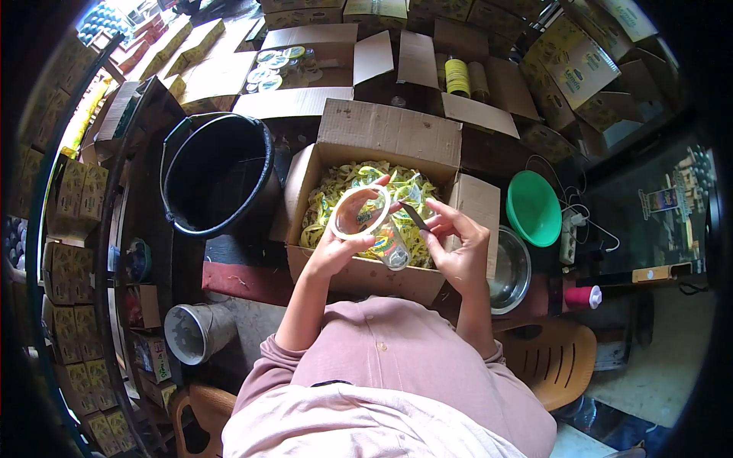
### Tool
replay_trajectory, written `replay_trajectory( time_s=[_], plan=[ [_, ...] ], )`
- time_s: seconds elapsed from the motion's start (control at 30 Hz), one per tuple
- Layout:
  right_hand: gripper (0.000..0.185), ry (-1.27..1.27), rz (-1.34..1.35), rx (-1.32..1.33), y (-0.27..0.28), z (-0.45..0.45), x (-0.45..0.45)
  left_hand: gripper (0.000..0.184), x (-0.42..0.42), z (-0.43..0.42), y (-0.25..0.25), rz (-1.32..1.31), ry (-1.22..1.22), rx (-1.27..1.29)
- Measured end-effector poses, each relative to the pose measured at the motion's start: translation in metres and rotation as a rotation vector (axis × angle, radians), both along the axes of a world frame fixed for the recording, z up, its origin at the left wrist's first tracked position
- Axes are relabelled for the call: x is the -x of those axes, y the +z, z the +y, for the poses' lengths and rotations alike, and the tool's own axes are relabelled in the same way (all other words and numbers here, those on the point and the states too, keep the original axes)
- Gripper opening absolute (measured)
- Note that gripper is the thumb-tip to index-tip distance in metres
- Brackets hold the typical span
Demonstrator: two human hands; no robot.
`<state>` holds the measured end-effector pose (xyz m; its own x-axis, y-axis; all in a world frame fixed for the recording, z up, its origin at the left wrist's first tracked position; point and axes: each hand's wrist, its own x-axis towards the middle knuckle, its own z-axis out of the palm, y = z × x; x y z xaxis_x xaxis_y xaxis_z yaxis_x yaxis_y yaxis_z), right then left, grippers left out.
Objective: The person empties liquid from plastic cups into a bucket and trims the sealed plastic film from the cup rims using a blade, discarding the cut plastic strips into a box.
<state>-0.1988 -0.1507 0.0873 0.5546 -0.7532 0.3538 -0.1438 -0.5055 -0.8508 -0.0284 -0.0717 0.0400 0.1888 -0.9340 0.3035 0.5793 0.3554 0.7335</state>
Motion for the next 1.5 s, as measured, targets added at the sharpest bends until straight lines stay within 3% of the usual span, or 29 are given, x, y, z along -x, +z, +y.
replay_trajectory(
  time_s=[0.17,0.37,0.6,0.77,1.03,1.2,1.27,1.33,1.4,1.5],
  plan=[
    [0.046,0.034,0.077,0.032,-0.002,-0.001,-0.002,0.064,0.001,0.000,0.004,0.031,0.008,-0.039],
    [0.044,-0.242,0.135,0.143,-0.008,-0.008,0.000,0.065,0.001,0.003,0.006,0.065,-0.003,-0.043],
    [0.044,-0.367,0.053,0.082,-0.021,-0.021,0.024,0.066,-0.001,0.004,0.007,0.041,0.005,-0.046],
    [0.039,-0.643,-0.134,-0.101,-0.067,-0.037,0.089,0.068,-0.002,0.005,0.005,-0.046,0.032,-0.044],
    [0.043,-0.943,-0.239,-0.312,-0.149,-0.033,0.178,0.067,-0.011,0.014,-0.005,-0.409,0.306,-0.125],
    [0.042,-0.934,-0.268,-0.383,-0.176,-0.027,0.187,0.046,-0.072,0.025,-0.010,0.254,0.447,-0.020],
    [0.042,-0.918,-0.252,-0.361,-0.181,-0.029,0.188,0.049,-0.119,0.031,-0.013,0.660,0.411,0.099],
    [0.041,-0.914,-0.241,-0.321,-0.188,-0.030,0.187,0.050,-0.153,0.042,-0.015,1.050,0.225,0.174],
    [0.041,-0.988,-0.170,-0.323,-0.194,-0.028,0.185,0.047,-0.181,0.046,-0.037,1.040,0.182,0.290],
    [0.042,-1.159,-0.107,-0.346,-0.230,-0.028,0.201,0.045,-0.202,0.050,-0.048,1.130,0.307,0.177]
  ],
)
